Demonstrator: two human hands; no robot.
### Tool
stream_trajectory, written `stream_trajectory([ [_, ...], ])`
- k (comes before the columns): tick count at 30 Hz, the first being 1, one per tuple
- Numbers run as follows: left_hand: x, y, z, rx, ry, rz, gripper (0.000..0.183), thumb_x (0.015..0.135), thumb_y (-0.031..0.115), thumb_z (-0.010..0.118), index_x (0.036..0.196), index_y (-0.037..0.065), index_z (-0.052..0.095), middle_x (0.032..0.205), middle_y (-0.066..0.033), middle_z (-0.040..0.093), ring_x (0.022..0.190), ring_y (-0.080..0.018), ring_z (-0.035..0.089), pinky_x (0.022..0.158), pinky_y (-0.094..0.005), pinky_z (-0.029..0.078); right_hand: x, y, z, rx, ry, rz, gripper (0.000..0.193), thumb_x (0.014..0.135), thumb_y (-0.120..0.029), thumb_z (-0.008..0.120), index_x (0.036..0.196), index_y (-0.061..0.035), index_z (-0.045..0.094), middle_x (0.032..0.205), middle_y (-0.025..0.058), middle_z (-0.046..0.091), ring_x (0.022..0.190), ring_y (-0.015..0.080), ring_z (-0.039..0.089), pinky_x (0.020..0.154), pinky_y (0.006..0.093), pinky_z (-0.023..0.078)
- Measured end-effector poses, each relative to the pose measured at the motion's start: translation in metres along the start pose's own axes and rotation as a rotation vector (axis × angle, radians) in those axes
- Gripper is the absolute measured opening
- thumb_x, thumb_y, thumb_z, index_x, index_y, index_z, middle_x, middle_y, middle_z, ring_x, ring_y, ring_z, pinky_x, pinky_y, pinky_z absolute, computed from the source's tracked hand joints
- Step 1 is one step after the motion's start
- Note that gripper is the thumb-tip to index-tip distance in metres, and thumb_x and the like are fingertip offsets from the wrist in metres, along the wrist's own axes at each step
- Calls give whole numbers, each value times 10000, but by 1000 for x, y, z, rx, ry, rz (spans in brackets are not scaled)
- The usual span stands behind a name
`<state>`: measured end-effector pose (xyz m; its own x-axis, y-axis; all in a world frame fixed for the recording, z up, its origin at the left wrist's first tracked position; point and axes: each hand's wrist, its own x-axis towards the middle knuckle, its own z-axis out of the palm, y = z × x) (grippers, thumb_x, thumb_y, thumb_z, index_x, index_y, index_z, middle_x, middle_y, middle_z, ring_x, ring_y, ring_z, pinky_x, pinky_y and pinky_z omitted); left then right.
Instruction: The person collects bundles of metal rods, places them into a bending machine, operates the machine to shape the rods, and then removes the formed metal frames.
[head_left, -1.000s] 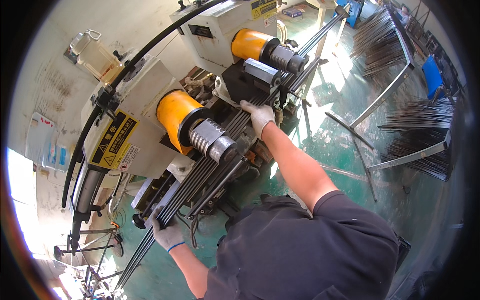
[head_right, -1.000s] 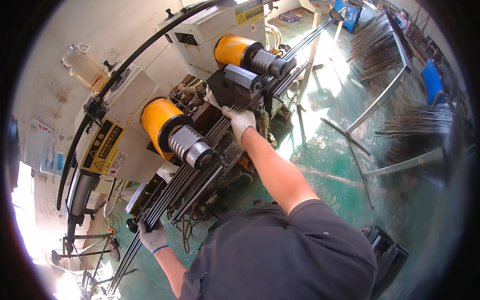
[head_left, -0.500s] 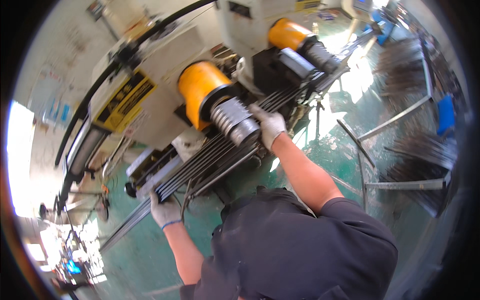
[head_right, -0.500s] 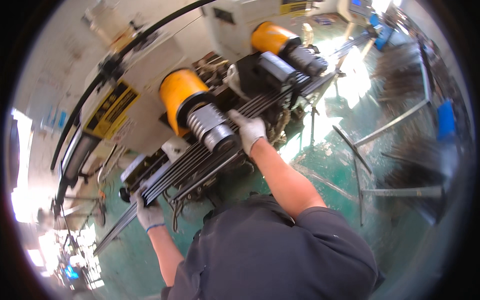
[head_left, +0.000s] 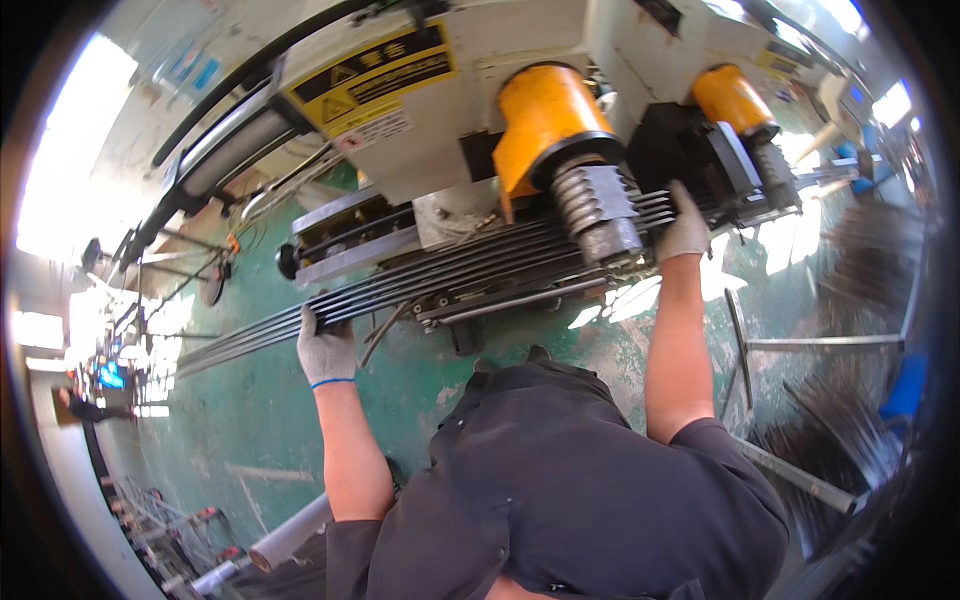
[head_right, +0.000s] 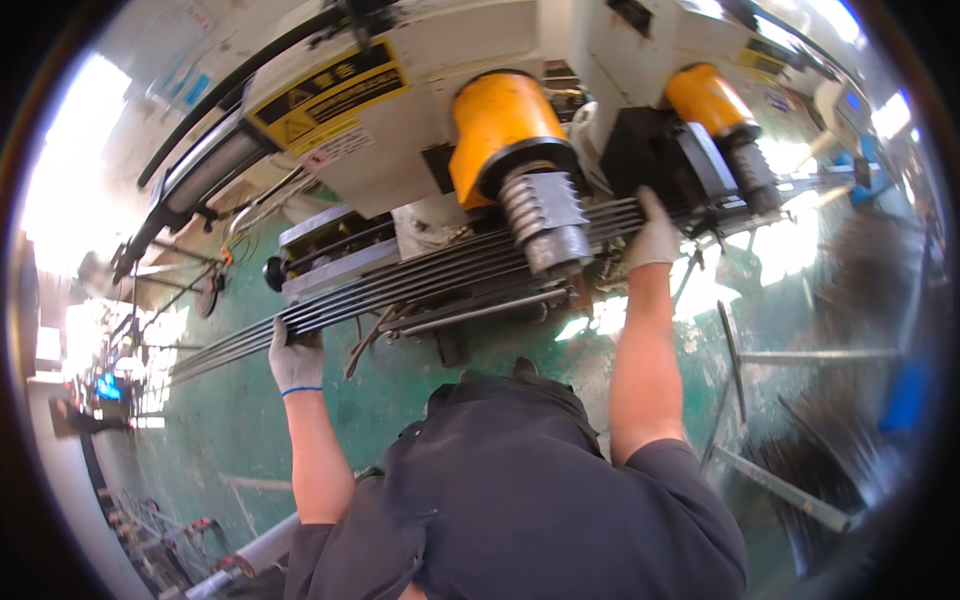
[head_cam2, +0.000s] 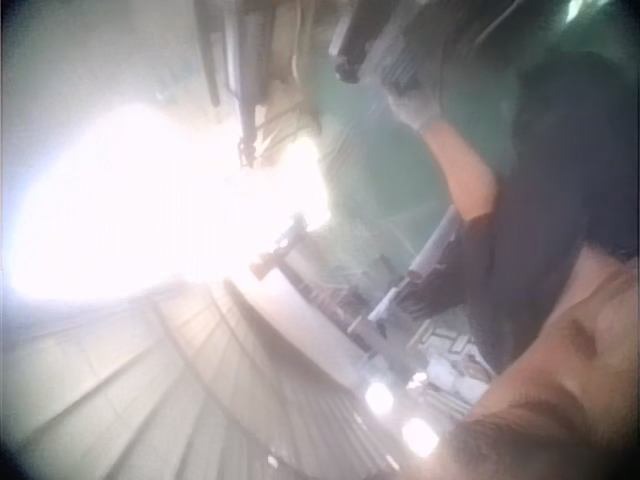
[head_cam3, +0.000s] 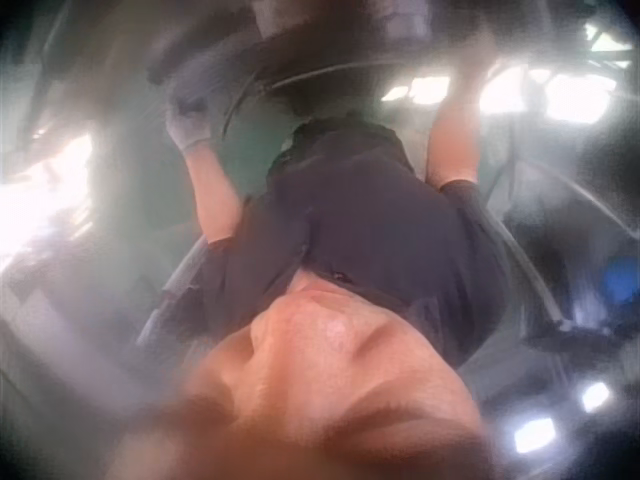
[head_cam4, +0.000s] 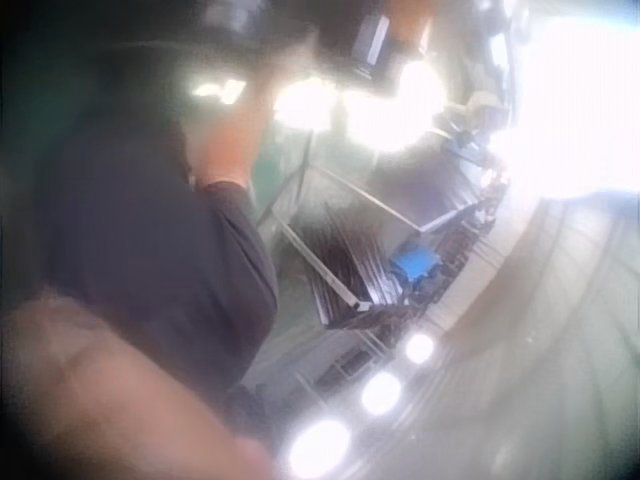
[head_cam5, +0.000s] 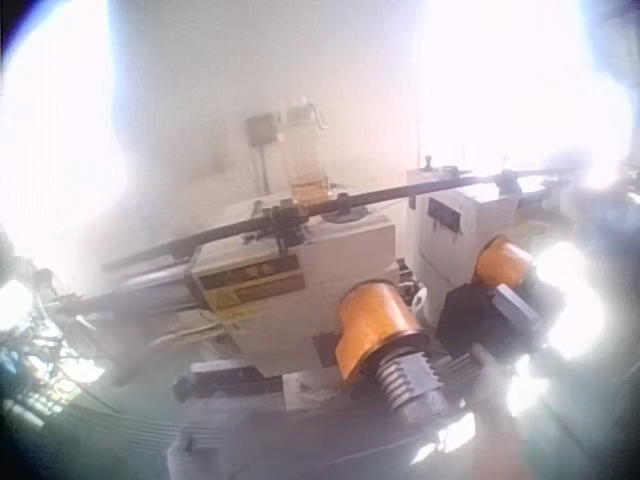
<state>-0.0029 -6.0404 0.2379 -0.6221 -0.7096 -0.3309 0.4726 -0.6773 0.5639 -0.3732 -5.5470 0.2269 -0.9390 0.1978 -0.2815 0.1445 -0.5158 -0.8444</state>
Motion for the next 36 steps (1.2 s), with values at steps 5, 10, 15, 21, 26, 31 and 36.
stream_trajectory([
  [5,-6,0,4,-70,44,4,180,1073,224,563,1139,75,639,1180,-119,713,1159,-311,660,1100,-497,484,-9,-10,11,23,77,54,437,977,-313,684,1301,-21,690,1208,133,713,1019,275,702,957,422,559],
  [10,-13,35,-18,-13,162,46,243,1060,307,603,1142,83,654,1146,-92,693,1130,-329,632,1078,-543,465,-74,-8,52,128,-150,320,441,1075,-362,560,1369,-38,610,1310,116,689,1108,301,673,1019,450,544],
  [15,3,99,-54,-109,214,130,304,1082,357,559,1164,80,653,1171,-93,689,1167,-335,614,1082,-543,458,-61,18,65,275,-382,364,364,1067,-300,565,1310,-32,596,1163,87,669,1000,216,654,909,378,546],
  [21,38,207,-144,-176,173,213,407,1094,452,502,1210,89,646,1218,-110,676,1163,-355,607,1090,-531,448,-20,-7,62,166,-201,148,345,1063,-351,572,1228,-52,617,1025,50,644,904,173,635,821,349,544],
  [26,78,330,-245,-80,212,264,536,1111,537,391,1275,60,573,1425,-155,579,1364,-405,493,1180,-573,369,-35,32,-41,34,203,84,344,1060,-394,577,1160,-70,635,911,19,623,824,137,620,748,326,542],
  [31,114,427,-298,2,288,278,624,1084,601,420,1422,90,537,1486,-140,552,1334,-387,530,1124,-601,429,-153,149,-134,-296,457,207,520,1050,-579,527,1213,-98,635,991,23,655,923,193,631,824,357,503],
  [36,147,474,-304,95,399,273,447,1116,418,437,1344,68,597,1267,-122,670,1167,-331,631,1010,-557,505,-229,218,-207,-322,665,487,593,1073,-548,443,1382,-78,631,1390,81,672,1294,247,611,1092,376,436],
])
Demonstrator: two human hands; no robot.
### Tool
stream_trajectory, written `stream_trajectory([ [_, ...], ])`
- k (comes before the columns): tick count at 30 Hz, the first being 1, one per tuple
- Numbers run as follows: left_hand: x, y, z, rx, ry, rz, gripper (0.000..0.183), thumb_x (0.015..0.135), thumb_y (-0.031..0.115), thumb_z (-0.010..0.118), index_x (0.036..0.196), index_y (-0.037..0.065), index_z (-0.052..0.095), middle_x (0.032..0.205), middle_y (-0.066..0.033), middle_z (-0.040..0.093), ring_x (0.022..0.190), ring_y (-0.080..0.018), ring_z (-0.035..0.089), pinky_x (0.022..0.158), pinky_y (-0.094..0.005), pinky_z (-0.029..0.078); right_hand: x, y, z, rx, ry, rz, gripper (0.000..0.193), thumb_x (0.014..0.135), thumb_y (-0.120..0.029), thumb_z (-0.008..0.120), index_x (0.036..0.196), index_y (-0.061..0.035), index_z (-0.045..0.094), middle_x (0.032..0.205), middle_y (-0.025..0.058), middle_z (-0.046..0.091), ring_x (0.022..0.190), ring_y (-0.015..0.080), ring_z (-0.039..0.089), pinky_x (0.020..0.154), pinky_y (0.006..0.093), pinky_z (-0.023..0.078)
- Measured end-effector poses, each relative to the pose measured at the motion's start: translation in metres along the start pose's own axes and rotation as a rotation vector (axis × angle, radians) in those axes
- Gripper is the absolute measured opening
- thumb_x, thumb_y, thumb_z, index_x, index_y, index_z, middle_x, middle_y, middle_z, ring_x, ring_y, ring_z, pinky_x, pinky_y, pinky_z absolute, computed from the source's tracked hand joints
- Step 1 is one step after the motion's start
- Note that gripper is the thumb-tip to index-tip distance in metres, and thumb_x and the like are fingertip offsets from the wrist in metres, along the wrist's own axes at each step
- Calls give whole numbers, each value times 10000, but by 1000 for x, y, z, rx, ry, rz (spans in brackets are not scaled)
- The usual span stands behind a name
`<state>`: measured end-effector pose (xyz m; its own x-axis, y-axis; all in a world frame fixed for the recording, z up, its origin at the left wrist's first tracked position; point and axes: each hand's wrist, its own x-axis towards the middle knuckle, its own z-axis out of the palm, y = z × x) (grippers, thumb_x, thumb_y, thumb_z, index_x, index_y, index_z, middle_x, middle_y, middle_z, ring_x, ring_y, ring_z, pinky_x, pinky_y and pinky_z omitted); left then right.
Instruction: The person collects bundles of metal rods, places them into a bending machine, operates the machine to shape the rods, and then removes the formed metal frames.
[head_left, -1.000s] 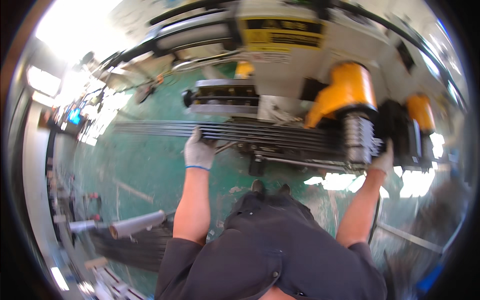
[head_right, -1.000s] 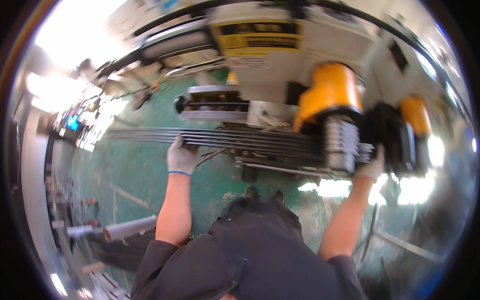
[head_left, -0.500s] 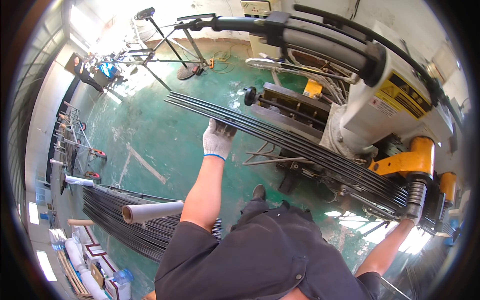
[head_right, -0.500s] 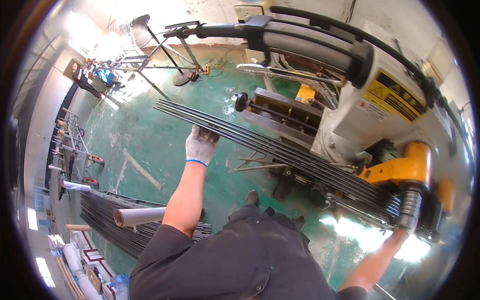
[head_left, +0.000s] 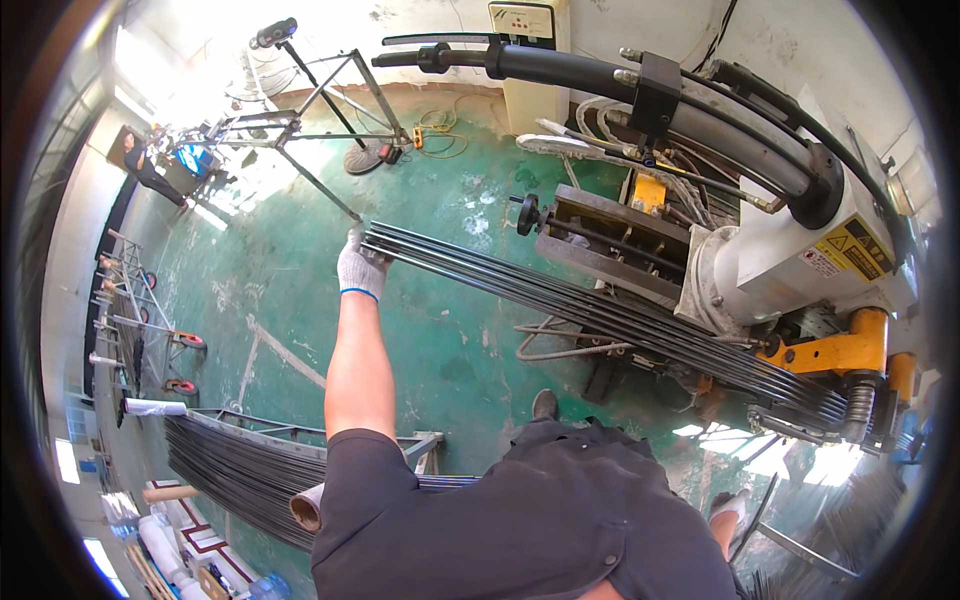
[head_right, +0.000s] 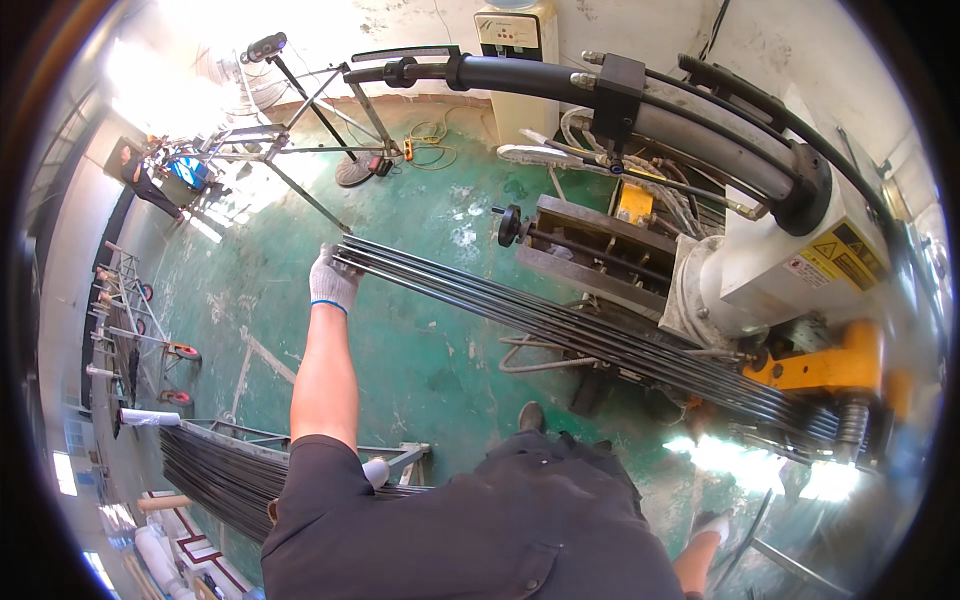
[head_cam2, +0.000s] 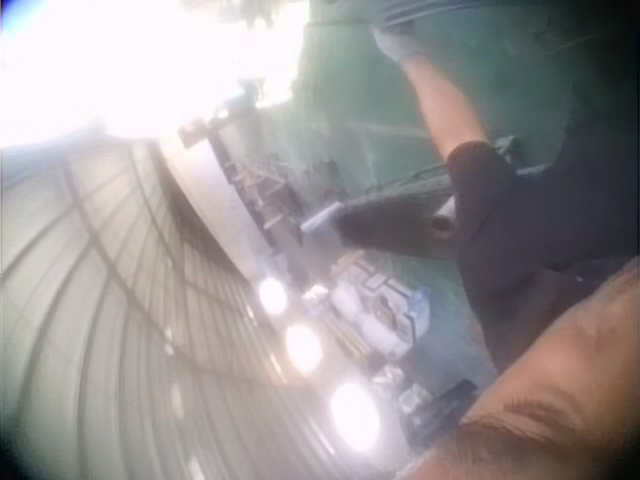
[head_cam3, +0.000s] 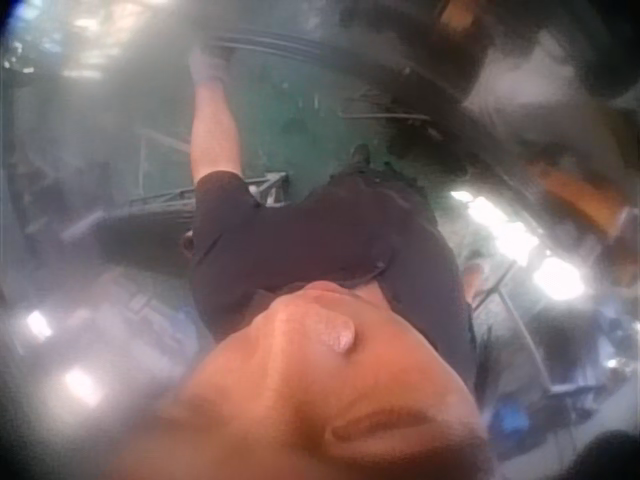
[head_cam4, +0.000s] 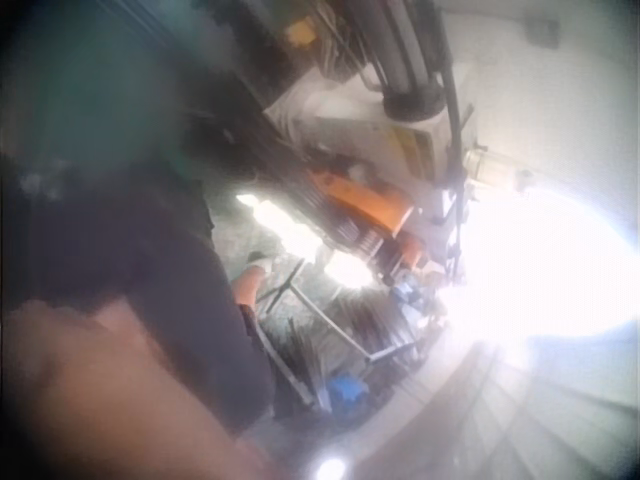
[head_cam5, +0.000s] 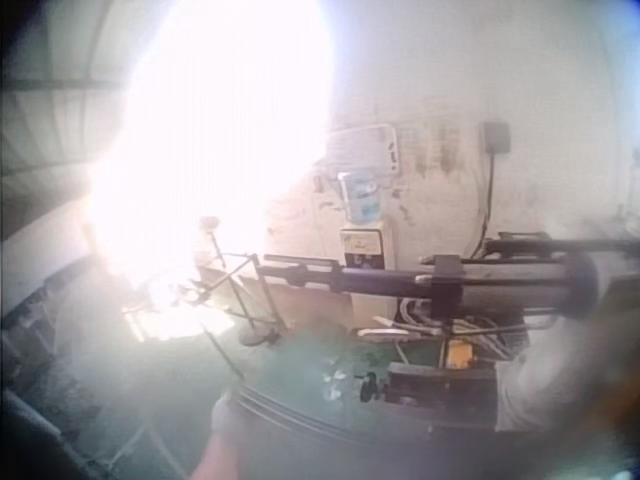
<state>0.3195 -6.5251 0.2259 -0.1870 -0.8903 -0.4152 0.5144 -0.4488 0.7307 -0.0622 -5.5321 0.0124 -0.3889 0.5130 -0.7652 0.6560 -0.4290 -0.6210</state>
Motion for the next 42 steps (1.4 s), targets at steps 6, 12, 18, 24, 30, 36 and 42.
stream_trajectory([
  [6,8,5,-5,160,-151,46,314,1096,177,490,1380,126,612,1227,-116,721,1078,-302,703,881,-531,583,-53,24,-15,-46,-33,42,553,1085,-482,390,1377,-91,650,1475,96,619,1376,261,561,1105,364,439],
  [12,24,17,-35,261,-266,-120,380,1108,324,482,1398,97,574,1270,-149,685,1159,-352,651,1027,-602,512,-32,9,-20,-175,-63,-76,497,1096,-383,356,1319,-82,683,1498,142,602,1400,283,552,1085,404,470],
  [18,56,48,-90,249,-631,-195,503,1128,438,363,1519,156,508,1511,-191,552,1391,-400,512,1207,-625,345,-116,13,71,-462,-213,-252,215,1022,-283,661,924,-99,608,720,61,596,602,229,599,563,398,525],
  [24,-16,-19,-8,15,-87,-7,656,1107,551,364,1489,37,505,1539,-216,520,1417,-447,466,1220,-628,329,-177,-8,76,-523,-255,-297,282,1002,-288,712,1103,-27,675,821,82,676,648,207,671,594,363,576],
  [30,-85,-150,-21,-24,159,-181,677,1073,521,513,1512,10,448,1530,-231,503,1424,-443,452,1221,-594,358,-92,-15,30,-571,-226,-216,349,994,-321,727,1179,-33,659,873,74,679,709,217,673,633,407,583],
  [36,-183,-333,15,126,98,-452,621,1095,513,469,1505,45,474,1555,-185,502,1413,-416,488,1161,-577,426,25,-61,-5,-655,-153,13,279,992,-277,732,1164,-73,648,788,53,662,636,215,662,599,417,589],
  [42,-310,-495,74,179,-414,-707,426,1033,463,524,1230,108,651,1234,-76,681,1227,-316,593,1050,-464,460,170,-152,9,-1123,-326,-303,305,974,-327,735,930,-25,737,693,60,661,557,208,624,572,367,534],
])
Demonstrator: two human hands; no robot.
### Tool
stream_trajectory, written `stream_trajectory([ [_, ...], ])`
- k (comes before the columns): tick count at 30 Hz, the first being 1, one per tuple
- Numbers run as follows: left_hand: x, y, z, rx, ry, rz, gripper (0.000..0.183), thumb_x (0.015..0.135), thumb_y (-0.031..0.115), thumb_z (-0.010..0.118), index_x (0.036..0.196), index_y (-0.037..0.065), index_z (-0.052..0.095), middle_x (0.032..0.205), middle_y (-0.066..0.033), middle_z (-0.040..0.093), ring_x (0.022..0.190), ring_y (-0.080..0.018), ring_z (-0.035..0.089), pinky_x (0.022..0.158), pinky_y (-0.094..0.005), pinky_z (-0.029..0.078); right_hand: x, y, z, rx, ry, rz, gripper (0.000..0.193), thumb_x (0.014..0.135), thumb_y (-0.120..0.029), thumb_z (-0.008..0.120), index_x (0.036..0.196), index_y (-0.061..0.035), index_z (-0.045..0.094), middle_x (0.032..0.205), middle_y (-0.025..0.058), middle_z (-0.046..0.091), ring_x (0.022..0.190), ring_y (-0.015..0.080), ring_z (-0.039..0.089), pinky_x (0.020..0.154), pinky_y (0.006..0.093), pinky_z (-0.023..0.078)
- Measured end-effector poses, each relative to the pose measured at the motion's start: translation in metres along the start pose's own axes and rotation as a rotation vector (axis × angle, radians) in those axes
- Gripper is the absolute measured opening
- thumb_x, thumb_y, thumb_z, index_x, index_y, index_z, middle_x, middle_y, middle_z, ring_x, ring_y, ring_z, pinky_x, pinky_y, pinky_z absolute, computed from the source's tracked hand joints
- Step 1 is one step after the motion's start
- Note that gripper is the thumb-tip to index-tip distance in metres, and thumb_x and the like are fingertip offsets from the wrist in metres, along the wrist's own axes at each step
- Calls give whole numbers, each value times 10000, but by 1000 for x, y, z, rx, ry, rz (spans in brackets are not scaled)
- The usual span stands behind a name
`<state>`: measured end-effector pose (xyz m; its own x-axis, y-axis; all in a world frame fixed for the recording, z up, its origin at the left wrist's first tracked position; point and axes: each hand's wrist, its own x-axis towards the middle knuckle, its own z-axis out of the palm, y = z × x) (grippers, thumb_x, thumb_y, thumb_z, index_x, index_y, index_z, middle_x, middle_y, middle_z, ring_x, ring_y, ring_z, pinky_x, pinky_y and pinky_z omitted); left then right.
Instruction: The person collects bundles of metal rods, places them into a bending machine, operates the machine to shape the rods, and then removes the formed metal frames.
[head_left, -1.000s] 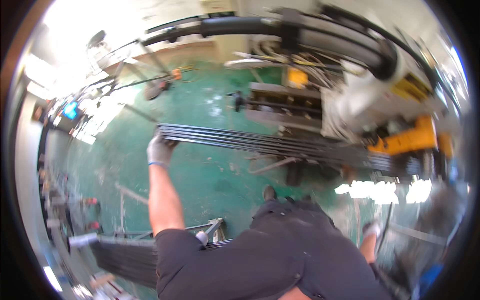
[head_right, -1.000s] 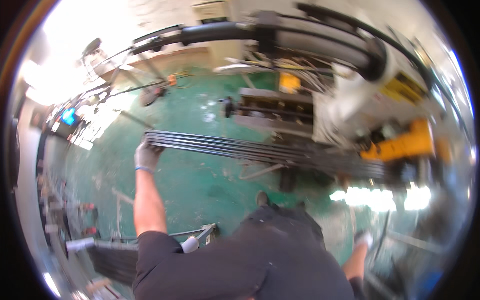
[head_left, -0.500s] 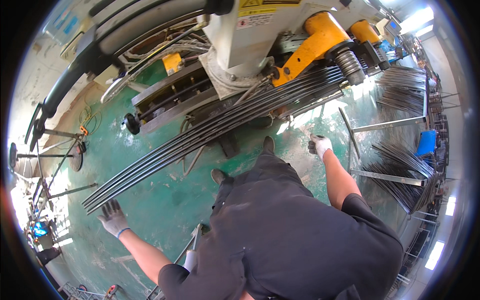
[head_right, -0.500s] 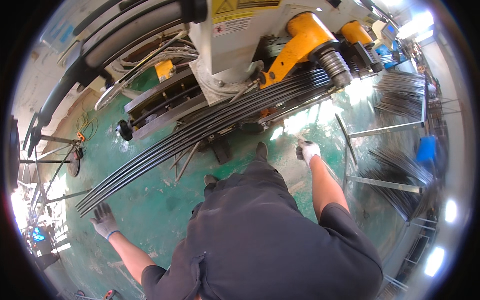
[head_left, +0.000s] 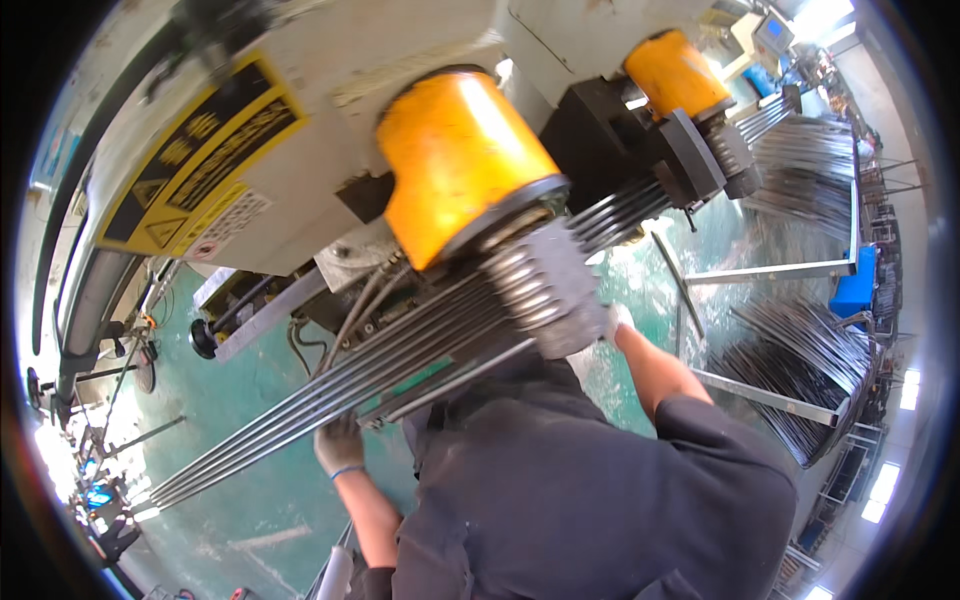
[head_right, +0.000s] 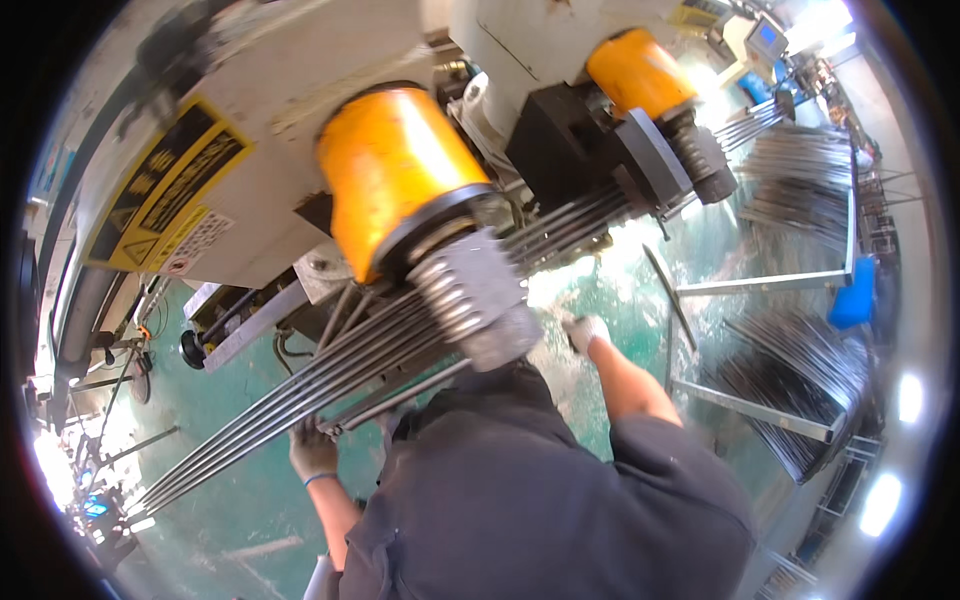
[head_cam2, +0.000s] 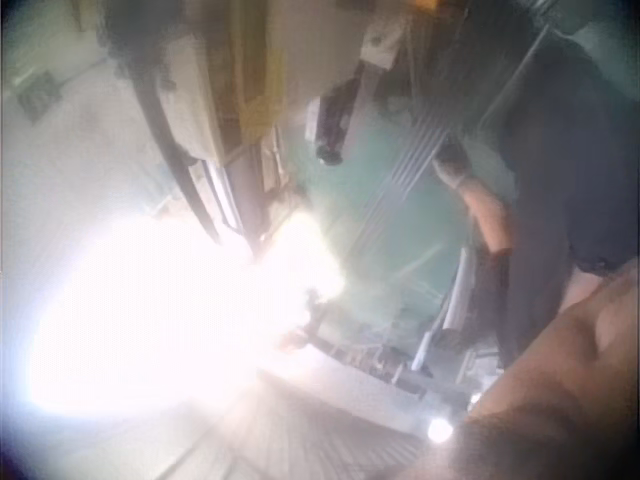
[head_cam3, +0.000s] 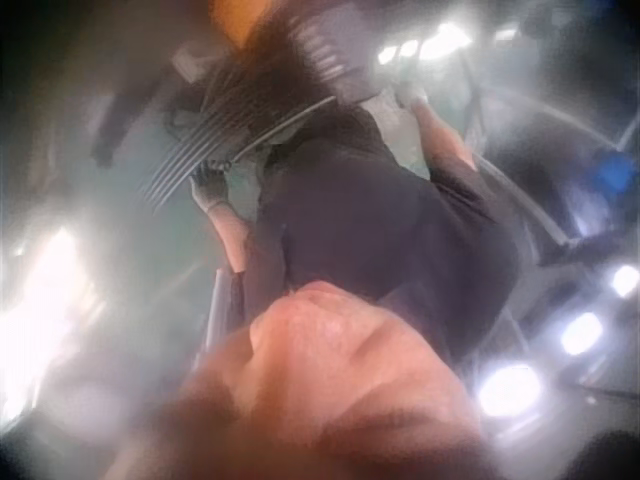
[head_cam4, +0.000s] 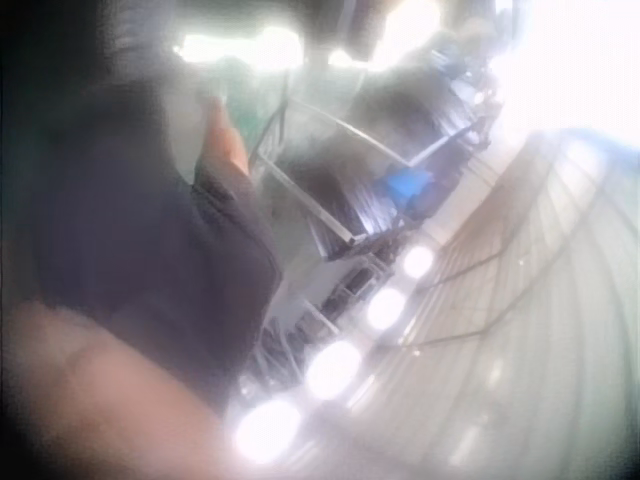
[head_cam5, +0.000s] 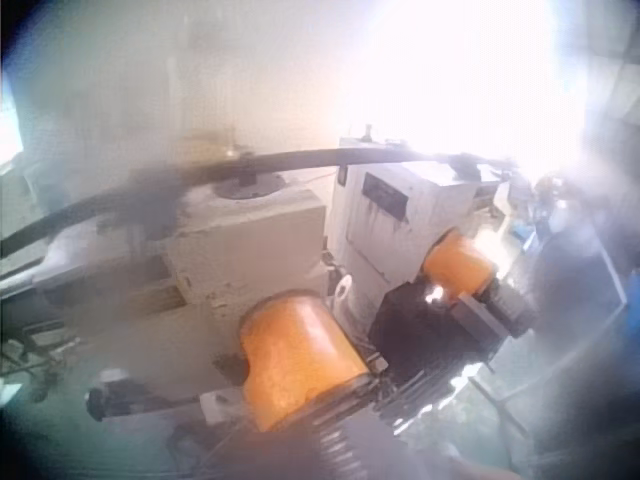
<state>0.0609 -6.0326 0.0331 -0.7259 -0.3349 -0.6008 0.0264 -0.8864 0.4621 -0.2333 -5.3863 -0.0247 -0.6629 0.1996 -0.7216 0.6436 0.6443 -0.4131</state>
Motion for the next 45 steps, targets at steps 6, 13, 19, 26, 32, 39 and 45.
stream_trajectory([
  [6,10,-107,112,167,260,-75,351,1026,444,592,1202,148,658,1189,-103,685,1077,-304,653,905,-485,553,-3,-35,-29,263,-135,19,244,987,-259,728,985,-15,719,745,51,659,595,174,618,547,352,527],
  [13,-24,-98,185,208,396,-64,264,1073,337,531,1073,104,655,980,-89,692,839,-289,628,764,-436,522,-64,14,-25,116,-157,71,300,978,-307,712,893,-20,726,713,57,668,605,166,631,553,350,531],
  [19,-14,-102,104,139,128,-186,264,1092,302,489,1048,89,638,929,-92,657,811,-296,603,721,-418,485,-114,74,-26,135,-79,139,305,952,-330,715,932,-27,745,738,61,691,626,170,649,582,348,555],
  [26,-50,-151,139,149,268,-338,286,1094,283,460,886,105,543,758,-59,479,660,-247,427,601,-388,344,-134,113,-23,-22,-4,118,354,931,-361,695,897,-13,749,743,73,719,628,183,670,608,356,561],
  [32,-52,-144,163,188,260,-250,279,1098,289,466,908,112,566,785,-73,551,667,-249,478,600,-381,378,-145,47,-29,61,16,-66,435,910,-407,693,1019,6,777,767,96,740,667,181,697,674,351,560],
  [39,-59,-99,145,66,-113,-67,360,1112,371,429,940,111,610,853,-78,643,725,-268,554,684,-413,478,-178,-129,-70,311,40,-613,488,966,-370,704,1281,3,689,1090,153,756,959,205,711,873,338,550],
  [45,-78,-63,199,-42,106,218,409,1104,433,447,1053,83,652,1036,-87,699,940,-300,633,852,-447,542,-209,-239,-95,1274,-344,-685,490,1009,-328,715,1349,13,624,1226,95,714,1086,198,662,969,330,508],
])
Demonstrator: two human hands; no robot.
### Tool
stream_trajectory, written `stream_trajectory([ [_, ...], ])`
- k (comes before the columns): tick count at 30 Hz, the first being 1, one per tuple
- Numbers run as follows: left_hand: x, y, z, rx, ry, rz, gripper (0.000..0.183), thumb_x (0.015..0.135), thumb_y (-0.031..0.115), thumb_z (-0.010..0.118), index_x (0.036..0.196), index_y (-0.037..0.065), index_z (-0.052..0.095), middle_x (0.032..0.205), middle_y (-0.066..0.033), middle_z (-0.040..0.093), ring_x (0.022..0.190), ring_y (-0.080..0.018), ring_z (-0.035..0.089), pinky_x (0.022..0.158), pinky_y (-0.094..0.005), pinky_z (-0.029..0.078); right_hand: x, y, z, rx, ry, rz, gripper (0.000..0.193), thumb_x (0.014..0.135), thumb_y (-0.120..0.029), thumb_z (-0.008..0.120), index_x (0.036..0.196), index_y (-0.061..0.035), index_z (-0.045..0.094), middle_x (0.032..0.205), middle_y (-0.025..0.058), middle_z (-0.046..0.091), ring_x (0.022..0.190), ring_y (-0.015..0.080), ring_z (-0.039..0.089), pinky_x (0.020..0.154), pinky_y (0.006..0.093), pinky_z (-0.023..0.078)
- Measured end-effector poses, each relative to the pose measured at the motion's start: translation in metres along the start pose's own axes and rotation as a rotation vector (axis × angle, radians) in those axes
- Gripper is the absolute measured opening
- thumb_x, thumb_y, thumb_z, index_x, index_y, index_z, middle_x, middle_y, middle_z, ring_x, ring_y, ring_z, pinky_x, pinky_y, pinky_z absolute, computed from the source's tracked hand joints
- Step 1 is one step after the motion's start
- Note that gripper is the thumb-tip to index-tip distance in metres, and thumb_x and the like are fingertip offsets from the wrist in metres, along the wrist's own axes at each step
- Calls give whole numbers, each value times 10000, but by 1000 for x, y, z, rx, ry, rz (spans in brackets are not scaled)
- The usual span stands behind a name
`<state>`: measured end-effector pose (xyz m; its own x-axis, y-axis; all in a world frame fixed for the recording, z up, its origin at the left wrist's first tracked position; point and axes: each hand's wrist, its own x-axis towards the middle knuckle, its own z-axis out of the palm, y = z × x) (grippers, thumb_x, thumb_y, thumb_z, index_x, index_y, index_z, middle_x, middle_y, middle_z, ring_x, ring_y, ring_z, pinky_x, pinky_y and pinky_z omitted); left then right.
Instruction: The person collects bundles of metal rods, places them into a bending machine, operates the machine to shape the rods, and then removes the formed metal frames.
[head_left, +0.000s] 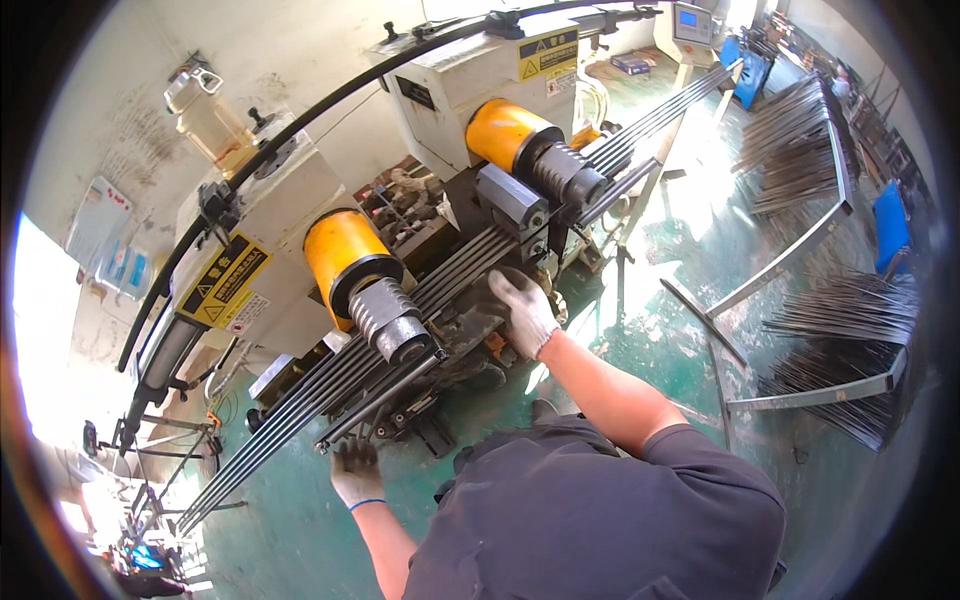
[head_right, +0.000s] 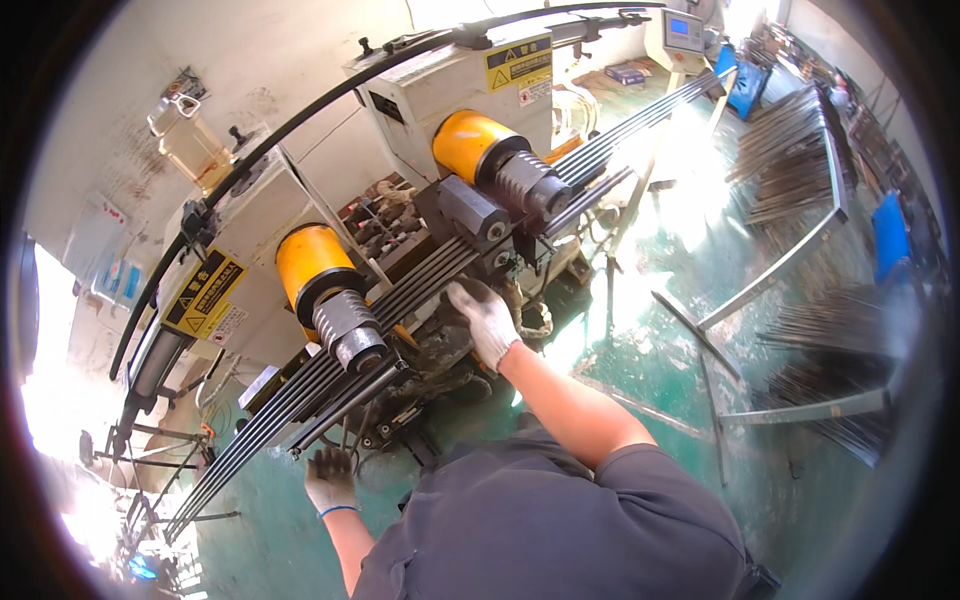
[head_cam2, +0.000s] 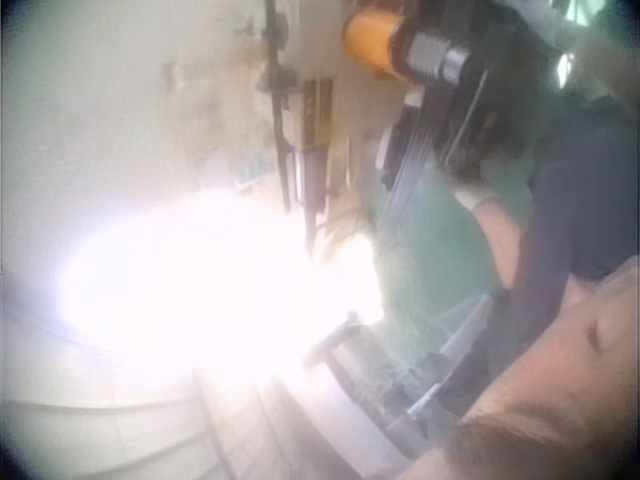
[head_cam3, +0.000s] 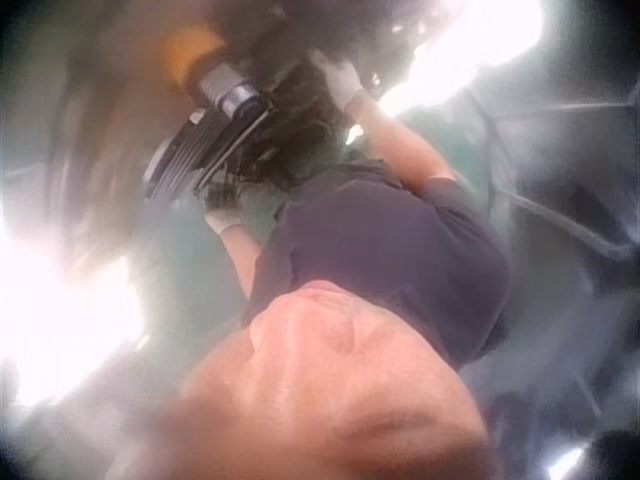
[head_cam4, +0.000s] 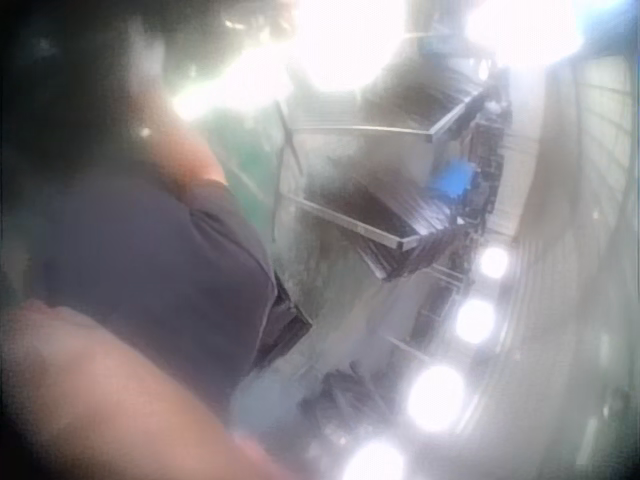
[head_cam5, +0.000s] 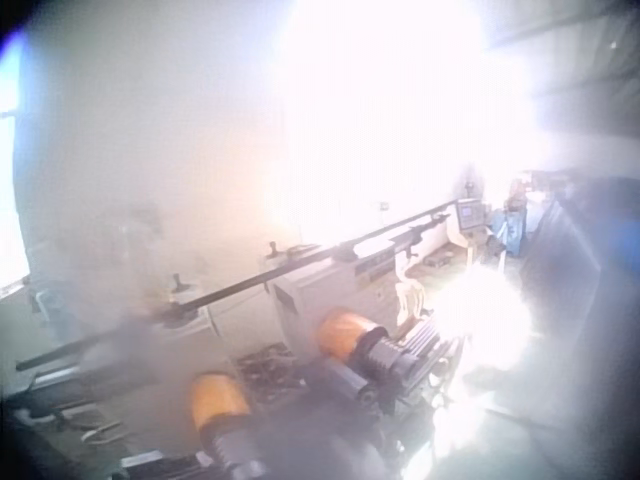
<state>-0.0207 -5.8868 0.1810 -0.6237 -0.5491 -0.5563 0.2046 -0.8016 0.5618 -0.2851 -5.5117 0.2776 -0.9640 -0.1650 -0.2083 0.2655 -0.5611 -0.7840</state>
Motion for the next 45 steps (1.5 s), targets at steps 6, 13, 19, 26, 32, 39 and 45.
stream_trajectory([
  [6,-10,83,22,34,-31,329,625,1075,578,449,1337,42,637,1362,-147,657,1248,-316,602,1158,-472,405,46,-4,54,319,137,7,345,1019,-198,686,1331,-60,635,1220,133,724,1054,295,715,890,441,591],
  [13,-37,114,89,-180,-77,288,591,1044,500,587,1348,-6,613,1346,-188,665,1258,-347,616,1114,-503,476,57,-11,56,633,72,50,137,1024,-134,658,1122,-40,678,929,118,751,830,296,747,741,467,630],
  [19,-33,120,96,-203,7,274,503,1028,383,633,1354,0,611,1383,-202,642,1286,-375,602,1131,-524,479,57,-12,52,587,65,64,160,981,-39,682,1094,74,698,967,168,753,881,296,750,825,434,630],
  [26,-43,107,125,-143,42,287,530,1082,373,519,1456,-1,546,1494,-212,561,1398,-363,513,1236,-493,351,62,-7,41,538,37,35,200,974,-60,710,1114,81,699,1020,172,758,931,287,754,862,410,623],
  [32,-73,160,155,-1,-19,575,586,1092,401,488,1499,-20,507,1581,-201,487,1520,-344,380,1308,-446,201,58,-9,39,501,19,45,232,972,-65,712,1144,90,699,1052,175,761,951,277,755,879,401,618],
  [39,-106,256,238,259,-30,882,566,1067,420,561,1456,10,569,1471,-151,587,1364,-288,525,1157,-417,375,63,-2,38,475,5,-5,234,974,-66,707,1147,90,697,1041,171,762,933,270,756,873,406,618],
  [45,-138,269,326,544,-83,1040,498,1064,412,588,1402,50,641,1323,-115,675,1212,-220,639,995,-386,512,70,3,32,436,0,-47,195,968,-72,715,1100,71,697,1005,146,760,913,263,755,870,398,615],
])
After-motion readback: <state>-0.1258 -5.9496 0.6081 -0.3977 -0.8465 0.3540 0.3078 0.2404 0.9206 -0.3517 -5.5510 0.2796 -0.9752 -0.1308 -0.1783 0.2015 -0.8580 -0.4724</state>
